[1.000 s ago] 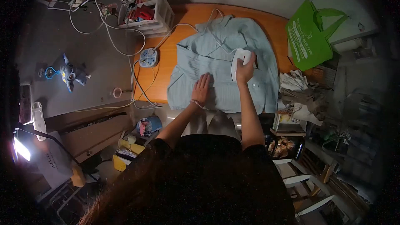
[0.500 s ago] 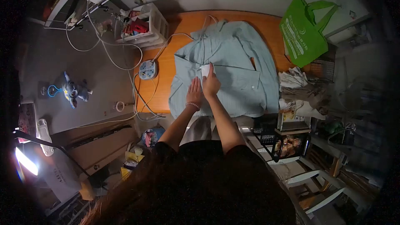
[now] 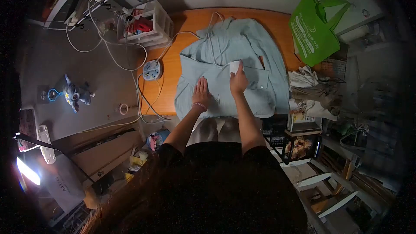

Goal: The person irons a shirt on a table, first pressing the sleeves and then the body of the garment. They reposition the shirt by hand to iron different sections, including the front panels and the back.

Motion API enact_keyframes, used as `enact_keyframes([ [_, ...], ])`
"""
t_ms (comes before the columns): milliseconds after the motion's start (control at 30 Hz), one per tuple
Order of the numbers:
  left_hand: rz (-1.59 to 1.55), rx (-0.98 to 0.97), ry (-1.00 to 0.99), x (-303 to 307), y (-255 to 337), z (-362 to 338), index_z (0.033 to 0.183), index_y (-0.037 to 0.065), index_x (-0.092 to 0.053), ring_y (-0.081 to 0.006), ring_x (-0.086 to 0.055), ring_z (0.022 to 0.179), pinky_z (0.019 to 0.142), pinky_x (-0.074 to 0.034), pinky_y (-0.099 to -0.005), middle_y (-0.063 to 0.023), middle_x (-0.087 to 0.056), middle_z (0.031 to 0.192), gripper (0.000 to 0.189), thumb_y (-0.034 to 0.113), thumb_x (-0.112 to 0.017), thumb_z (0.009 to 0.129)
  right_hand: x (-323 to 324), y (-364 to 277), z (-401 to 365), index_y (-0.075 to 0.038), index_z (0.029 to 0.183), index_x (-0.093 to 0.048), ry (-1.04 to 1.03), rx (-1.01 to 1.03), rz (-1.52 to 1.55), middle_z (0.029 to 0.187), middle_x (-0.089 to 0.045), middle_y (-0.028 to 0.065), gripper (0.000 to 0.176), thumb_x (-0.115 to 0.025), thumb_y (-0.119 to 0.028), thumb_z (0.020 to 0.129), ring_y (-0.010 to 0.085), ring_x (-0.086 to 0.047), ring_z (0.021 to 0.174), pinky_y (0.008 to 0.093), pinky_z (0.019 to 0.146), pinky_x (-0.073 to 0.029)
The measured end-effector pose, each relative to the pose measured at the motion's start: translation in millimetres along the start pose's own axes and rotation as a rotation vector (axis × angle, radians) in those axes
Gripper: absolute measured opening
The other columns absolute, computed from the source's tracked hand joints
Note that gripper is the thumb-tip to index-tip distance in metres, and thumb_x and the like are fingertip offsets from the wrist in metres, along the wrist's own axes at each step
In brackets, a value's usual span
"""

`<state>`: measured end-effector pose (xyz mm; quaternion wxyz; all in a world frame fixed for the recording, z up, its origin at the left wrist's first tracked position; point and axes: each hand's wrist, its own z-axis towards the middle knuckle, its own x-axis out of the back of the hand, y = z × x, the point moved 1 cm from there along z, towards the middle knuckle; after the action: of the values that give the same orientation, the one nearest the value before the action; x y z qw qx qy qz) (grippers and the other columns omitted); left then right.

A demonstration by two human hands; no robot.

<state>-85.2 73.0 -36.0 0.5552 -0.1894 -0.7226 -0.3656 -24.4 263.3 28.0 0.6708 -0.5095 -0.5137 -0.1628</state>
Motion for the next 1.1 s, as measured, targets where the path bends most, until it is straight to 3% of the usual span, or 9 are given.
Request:
enact_keyframes([
  [333,0.033,0.081,-0.06,-2.7,6.6,4.1,0.15,0.005,-0.014,-0.0237,-0.012,0.146,0.117,-0.016,-0.0426,-0.0078,-0.012,0.159,0.069,0.021,-0.045,0.09,13.8,22.9,25.4,-0.015,0.143,-0.028,-0.044,-0.142,0.113,0.102,-0.065,0.0218,0.078,-0.071,-0.016,0.077,0.04,-0.064,0.089,0.0467,0.077,-0.05],
  [400,0.161,0.097,-0.096,0.3,9.2,5.4,0.15,0.005,-0.015,-0.0236,-0.012,0.147,0.117,-0.016,-0.0437,-0.0082,-0.012,0.159,0.063,0.015,-0.038,0.092,18.0,31.8,30.7,-0.007,0.141,-0.033,0.175,-0.008,0.332,0.114,-0.06,0.0201,0.071,-0.067,-0.011,0.078,0.0341,-0.062,0.099,0.0411,0.082,-0.05],
  [533,0.153,0.125,0.008,6.8,37.0,10.7,0.15,0.007,-0.017,-0.0234,-0.012,0.146,0.117,-0.015,-0.0444,-0.0073,-0.012,0.159,0.062,0.01,-0.036,0.091,59.9,32.2,37.9,-0.002,0.139,-0.036,0.165,-0.045,0.796,0.124,-0.054,0.0148,0.065,-0.062,-0.007,0.081,0.0258,-0.056,0.109,0.0341,0.085,-0.049],
  [600,0.13,-0.201,0.007,6.0,41.2,25.7,0.15,0.008,-0.017,-0.0246,-0.014,0.146,0.117,-0.016,-0.0444,-0.0065,-0.013,0.159,0.062,0.01,-0.036,0.091,89.0,33.2,44.4,-0.004,0.142,-0.032,0.043,-0.183,0.944,0.138,-0.043,0.0162,0.064,-0.06,-0.006,0.085,0.0249,-0.046,0.123,0.0324,0.097,-0.043],
  [667,0.208,-0.237,0.047,-12.1,34.3,43.2,0.15,0.009,-0.019,-0.0261,-0.015,0.146,0.115,-0.018,-0.048,-0.007,-0.013,0.159,0.068,0.016,-0.045,0.087,134.8,12.1,41.2,-0.007,0.141,-0.037,0.183,0.005,0.9,0.13,-0.05,0.0133,0.059,-0.057,-0.003,0.086,0.0201,-0.055,0.107,0.0263,0.083,-0.048],
  [733,0.286,-0.271,0.082,-10.9,31.5,55.9,0.15,0.01,-0.021,-0.0276,-0.016,0.145,0.113,-0.02,-0.0516,-0.0076,-0.013,0.159,0.075,0.023,-0.054,0.083,183.8,-7.1,34.5,-0.01,0.139,-0.044,0.001,-0.068,0.928,0.122,-0.054,0.0096,0.054,-0.054,-0.001,0.086,0.013,-0.056,0.084,0.0206,0.066,-0.046],
  [767,0.236,-0.209,-0.045,1.7,34.5,58.6,0.15,0.012,-0.021,-0.0287,-0.016,0.145,0.112,-0.02,-0.053,-0.0071,-0.012,0.159,0.077,0.028,-0.056,0.084,193.5,-9.4,34.2,-0.012,0.132,-0.053,0.062,-0.063,0.99,0.102,-0.059,0.0027,0.047,-0.051,0.001,0.087,0.0066,-0.047,0.066,0.0198,0.053,-0.039],
  [867,0.206,-0.114,-0.244,28.8,55.4,64.2,0.151,0.016,-0.017,-0.0325,-0.015,0.144,0.111,-0.018,-0.0558,-0.009,-0.009,0.159,0.085,0.043,-0.06,0.083,222.0,14.7,37.7,-0.012,0.125,-0.059,0.041,0.116,0.89,0.084,-0.055,-0.0029,0.041,-0.05,0.002,0.087,0.004,-0.042,0.061,0.0202,0.051,-0.035],
  [1100,0.046,-0.19,-0.024,-15.4,87.2,58.2,0.151,0.01,-0.017,-0.0351,-0.009,0.145,0.115,-0.012,-0.0532,-0.0152,-0.009,0.158,0.095,0.052,-0.063,0.079,276.5,18.6,28.8,-0.014,0.114,-0.066,0.053,0.019,0.868,0.071,-0.046,-0.0065,0.033,-0.052,0.001,0.088,0.0015,-0.035,0.056,0.0202,0.048,-0.028],
])
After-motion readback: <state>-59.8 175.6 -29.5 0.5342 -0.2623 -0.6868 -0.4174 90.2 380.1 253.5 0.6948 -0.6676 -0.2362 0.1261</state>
